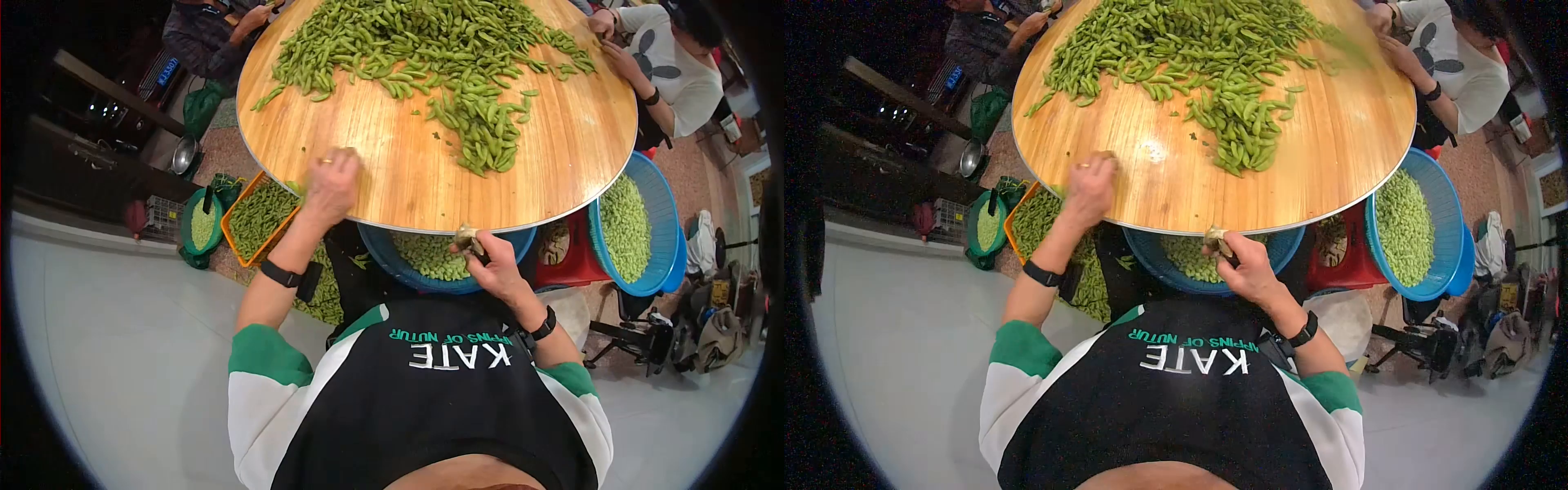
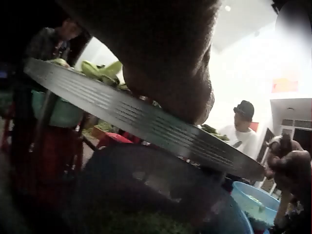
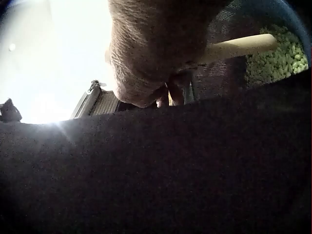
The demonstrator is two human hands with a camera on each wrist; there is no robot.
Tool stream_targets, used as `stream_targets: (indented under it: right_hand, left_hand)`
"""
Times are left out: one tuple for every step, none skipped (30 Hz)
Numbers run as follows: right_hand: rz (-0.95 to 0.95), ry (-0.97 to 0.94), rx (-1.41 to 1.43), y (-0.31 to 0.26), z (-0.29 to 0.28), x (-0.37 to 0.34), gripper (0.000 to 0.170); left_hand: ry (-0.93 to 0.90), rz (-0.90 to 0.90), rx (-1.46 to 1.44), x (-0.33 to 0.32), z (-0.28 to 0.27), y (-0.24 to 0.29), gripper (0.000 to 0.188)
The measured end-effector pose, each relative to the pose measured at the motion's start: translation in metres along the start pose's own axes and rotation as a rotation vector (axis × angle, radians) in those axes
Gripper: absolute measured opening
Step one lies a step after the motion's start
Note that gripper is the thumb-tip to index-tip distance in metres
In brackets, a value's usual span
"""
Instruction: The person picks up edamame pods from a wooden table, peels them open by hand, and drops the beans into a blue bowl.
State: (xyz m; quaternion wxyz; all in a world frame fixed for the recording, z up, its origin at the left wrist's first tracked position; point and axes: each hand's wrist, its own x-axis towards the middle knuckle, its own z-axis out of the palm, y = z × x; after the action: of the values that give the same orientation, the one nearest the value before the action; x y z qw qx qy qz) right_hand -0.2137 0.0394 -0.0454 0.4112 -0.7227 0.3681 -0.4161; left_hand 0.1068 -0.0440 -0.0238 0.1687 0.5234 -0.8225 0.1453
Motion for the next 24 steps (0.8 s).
stream_targets:
  right_hand:
    - [-0.004, 0.000, 0.002, -0.002, -0.001, 0.000, 0.022]
    - [0.012, -0.003, 0.008, -0.006, -0.003, 0.001, 0.022]
    - [0.029, -0.004, 0.014, -0.008, -0.005, 0.000, 0.022]
    - [0.025, 0.002, 0.015, -0.007, -0.005, 0.001, 0.022]
    - [-0.007, 0.017, 0.012, -0.005, -0.005, 0.001, 0.021]
    - [-0.038, 0.030, 0.011, -0.005, -0.005, 0.001, 0.020]
    - [-0.038, 0.030, 0.012, -0.004, -0.005, 0.002, 0.020]
    - [-0.055, 0.049, -0.003, -0.004, -0.004, 0.005, 0.020]
    - [-0.073, 0.069, -0.022, -0.005, -0.004, 0.007, 0.019]
    - [-0.074, 0.072, -0.028, -0.008, -0.004, 0.010, 0.019]
    - [-0.049, 0.078, -0.009, -0.012, -0.003, 0.012, 0.019]
    - [-0.024, 0.084, 0.009, -0.015, -0.004, 0.014, 0.019]
    - [-0.027, 0.085, -0.002, -0.015, -0.006, 0.014, 0.019]
    - [-0.005, 0.061, -0.017, -0.014, -0.006, 0.012, 0.018]
    - [0.017, 0.039, -0.031, -0.012, -0.006, 0.010, 0.018]
    - [0.017, 0.036, -0.028, -0.011, -0.006, 0.008, 0.018]
    - [0.021, 0.036, -0.032, -0.010, -0.006, 0.008, 0.018]
    - [0.017, 0.076, -0.007, -0.010, -0.005, 0.007, 0.018]
    - [0.011, 0.117, 0.017, -0.010, -0.005, 0.007, 0.019]
    - [0.015, 0.118, 0.018, -0.010, -0.006, 0.007, 0.019]
    - [0.024, 0.111, 0.027, -0.009, -0.007, 0.008, 0.018]
    - [0.033, 0.103, 0.036, -0.010, -0.008, 0.010, 0.017]
    - [0.035, 0.102, 0.037, -0.011, -0.009, 0.012, 0.017]
    - [0.063, 0.089, 0.048, -0.014, -0.010, 0.014, 0.017]
  left_hand:
    - [-0.056, -0.098, 0.061, -0.006, -0.002, -0.015, 0.020]
    - [-0.054, -0.097, 0.063, -0.012, -0.004, -0.025, 0.020]
    - [-0.094, -0.257, 0.155, -0.014, -0.010, -0.031, 0.019]
    - [-0.132, -0.415, 0.247, -0.013, -0.012, -0.034, 0.018]
    - [-0.131, -0.413, 0.249, -0.008, -0.012, -0.036, 0.018]
    - [-0.044, -0.316, 0.255, 0.005, -0.018, -0.034, 0.015]
    - [0.042, -0.219, 0.261, 0.017, -0.019, -0.033, 0.012]
    - [0.087, -0.189, 0.060, 0.035, -0.011, -0.034, 0.012]
    - [0.134, -0.157, -0.142, 0.058, 0.000, -0.036, 0.012]
    - [0.148, -0.129, -0.280, 0.081, 0.014, -0.035, 0.012]
    - [0.164, -0.101, -0.419, 0.103, 0.032, -0.036, 0.013]
    - [0.158, -0.113, -0.424, 0.126, 0.053, -0.041, 0.017]
    - [0.149, -0.126, -0.430, 0.146, 0.073, -0.046, 0.021]
    - [0.155, -0.125, -0.437, 0.162, 0.087, -0.049, 0.021]
    - [0.124, -0.192, -0.392, 0.176, 0.093, -0.048, 0.022]
    - [0.089, -0.259, -0.347, 0.184, 0.100, -0.047, 0.023]
    - [0.088, -0.259, -0.353, 0.184, 0.106, -0.045, 0.023]
    - [0.030, -0.311, -0.429, 0.184, 0.102, -0.039, 0.023]
    - [-0.029, -0.361, -0.504, 0.183, 0.096, -0.033, 0.024]
    - [-0.033, -0.361, -0.505, 0.178, 0.092, -0.023, 0.024]
    - [-0.120, -0.358, -0.643, 0.170, 0.086, -0.012, 0.021]
    - [-0.207, -0.356, -0.779, 0.161, 0.079, -0.002, 0.018]
    - [-0.210, -0.357, -0.779, 0.153, 0.071, 0.006, 0.018]
    - [-0.226, -0.270, -0.678, 0.145, 0.061, 0.015, 0.016]
